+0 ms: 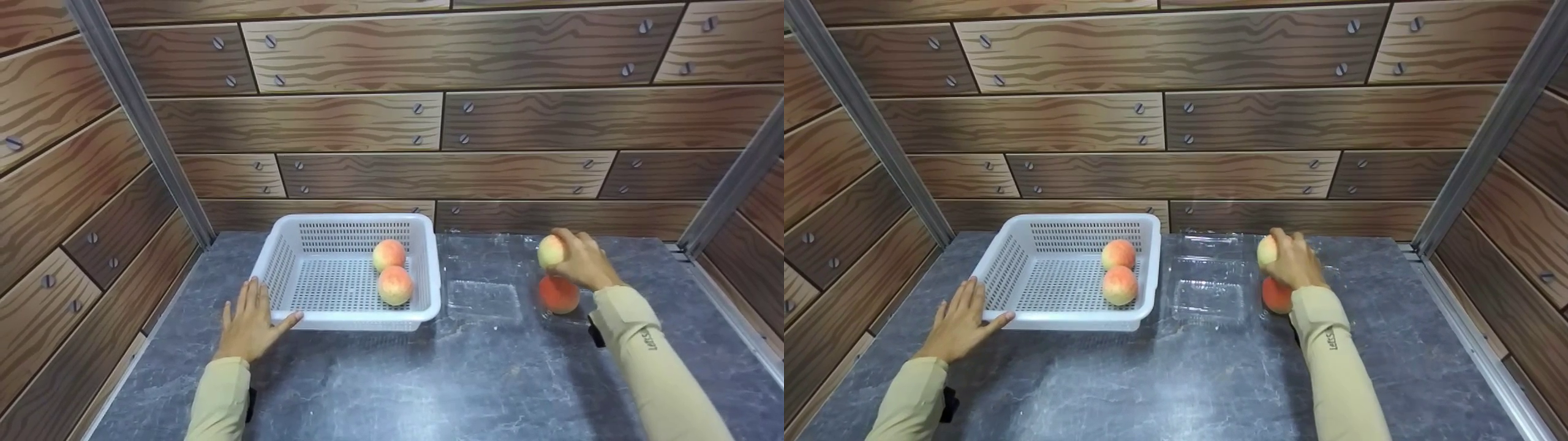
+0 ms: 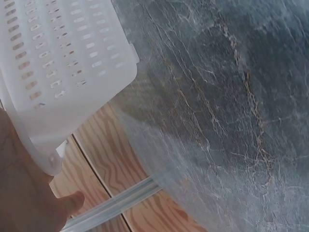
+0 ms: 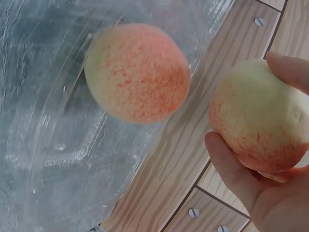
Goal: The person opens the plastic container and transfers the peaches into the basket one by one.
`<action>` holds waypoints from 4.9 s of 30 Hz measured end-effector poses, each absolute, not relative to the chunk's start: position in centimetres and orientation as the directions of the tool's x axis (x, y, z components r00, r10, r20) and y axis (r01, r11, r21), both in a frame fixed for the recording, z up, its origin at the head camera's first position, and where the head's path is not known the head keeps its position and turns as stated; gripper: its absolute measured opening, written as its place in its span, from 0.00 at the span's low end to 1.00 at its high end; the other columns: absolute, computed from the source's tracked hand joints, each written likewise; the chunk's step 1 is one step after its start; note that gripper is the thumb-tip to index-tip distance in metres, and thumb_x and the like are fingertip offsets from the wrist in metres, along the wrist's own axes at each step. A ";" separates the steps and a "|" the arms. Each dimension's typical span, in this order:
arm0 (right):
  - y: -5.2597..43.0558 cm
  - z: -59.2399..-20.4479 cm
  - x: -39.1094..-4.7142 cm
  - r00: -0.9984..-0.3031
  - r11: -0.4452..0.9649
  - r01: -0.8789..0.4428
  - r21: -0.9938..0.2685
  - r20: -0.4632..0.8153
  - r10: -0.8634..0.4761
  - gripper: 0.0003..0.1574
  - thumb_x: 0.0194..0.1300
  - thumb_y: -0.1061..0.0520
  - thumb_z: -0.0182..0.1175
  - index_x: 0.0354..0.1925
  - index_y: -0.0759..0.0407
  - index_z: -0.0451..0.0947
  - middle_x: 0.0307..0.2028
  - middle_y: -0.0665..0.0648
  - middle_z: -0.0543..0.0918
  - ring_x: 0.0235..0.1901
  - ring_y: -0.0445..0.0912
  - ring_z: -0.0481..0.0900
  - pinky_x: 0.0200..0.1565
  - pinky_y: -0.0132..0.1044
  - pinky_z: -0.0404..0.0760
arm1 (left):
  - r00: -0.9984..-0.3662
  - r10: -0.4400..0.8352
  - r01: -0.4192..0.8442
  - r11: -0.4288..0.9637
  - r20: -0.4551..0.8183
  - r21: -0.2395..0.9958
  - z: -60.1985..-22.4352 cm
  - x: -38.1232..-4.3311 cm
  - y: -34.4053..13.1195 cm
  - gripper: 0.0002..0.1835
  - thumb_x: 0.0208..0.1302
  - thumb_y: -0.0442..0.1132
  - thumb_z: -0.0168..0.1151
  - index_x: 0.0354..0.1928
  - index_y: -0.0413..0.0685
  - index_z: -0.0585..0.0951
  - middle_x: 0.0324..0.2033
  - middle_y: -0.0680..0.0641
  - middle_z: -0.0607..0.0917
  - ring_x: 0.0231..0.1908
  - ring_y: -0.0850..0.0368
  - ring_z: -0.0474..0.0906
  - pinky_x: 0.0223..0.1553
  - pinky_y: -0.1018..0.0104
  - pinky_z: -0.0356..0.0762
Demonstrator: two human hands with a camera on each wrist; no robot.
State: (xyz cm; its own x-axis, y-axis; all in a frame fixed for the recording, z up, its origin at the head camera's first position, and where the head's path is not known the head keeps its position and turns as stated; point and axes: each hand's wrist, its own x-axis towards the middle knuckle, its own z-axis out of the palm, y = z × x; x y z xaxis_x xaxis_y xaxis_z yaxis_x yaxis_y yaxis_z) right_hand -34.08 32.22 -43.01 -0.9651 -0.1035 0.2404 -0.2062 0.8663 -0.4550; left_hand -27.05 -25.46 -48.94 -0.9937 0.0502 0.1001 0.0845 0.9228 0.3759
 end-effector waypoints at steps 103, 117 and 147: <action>20.9 -43.1 -34.3 -0.924 0.761 -0.378 -0.528 0.267 -0.273 0.48 0.45 0.59 0.74 0.65 0.64 0.71 0.52 0.74 0.76 0.50 0.69 0.74 0.49 0.67 0.76 | -0.997 0.056 0.073 0.918 0.054 0.390 -48.4 -26.8 -25.2 0.58 0.67 0.70 0.53 0.75 0.24 0.50 0.77 0.28 0.41 0.76 0.32 0.33 0.68 0.26 0.31; 19.7 -43.4 -34.3 -0.907 0.755 -0.414 -0.508 0.299 -0.296 0.47 0.44 0.59 0.75 0.64 0.63 0.72 0.50 0.73 0.76 0.45 0.67 0.78 0.46 0.65 0.79 | -0.997 0.054 0.074 0.924 0.064 0.375 -48.5 -26.8 -25.2 0.58 0.67 0.71 0.52 0.76 0.25 0.51 0.77 0.28 0.43 0.76 0.31 0.35 0.68 0.26 0.33; 17.3 -43.8 -34.4 -0.893 0.710 -0.448 -0.543 0.316 -0.321 0.44 0.40 0.60 0.74 0.60 0.62 0.75 0.46 0.70 0.78 0.45 0.64 0.78 0.46 0.63 0.79 | -0.997 0.044 0.065 0.921 0.063 0.384 -48.5 -26.8 -25.4 0.57 0.67 0.70 0.53 0.76 0.25 0.51 0.77 0.29 0.42 0.77 0.32 0.35 0.69 0.27 0.33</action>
State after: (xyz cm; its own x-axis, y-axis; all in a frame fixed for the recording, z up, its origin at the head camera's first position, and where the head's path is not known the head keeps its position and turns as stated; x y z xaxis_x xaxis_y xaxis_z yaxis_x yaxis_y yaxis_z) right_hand -34.40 17.27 -43.84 -0.8929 -0.3210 0.3157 -0.4475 0.7102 -0.5434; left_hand -26.81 -25.40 -48.51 -0.9970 0.0439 0.0634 0.0649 0.9211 0.3839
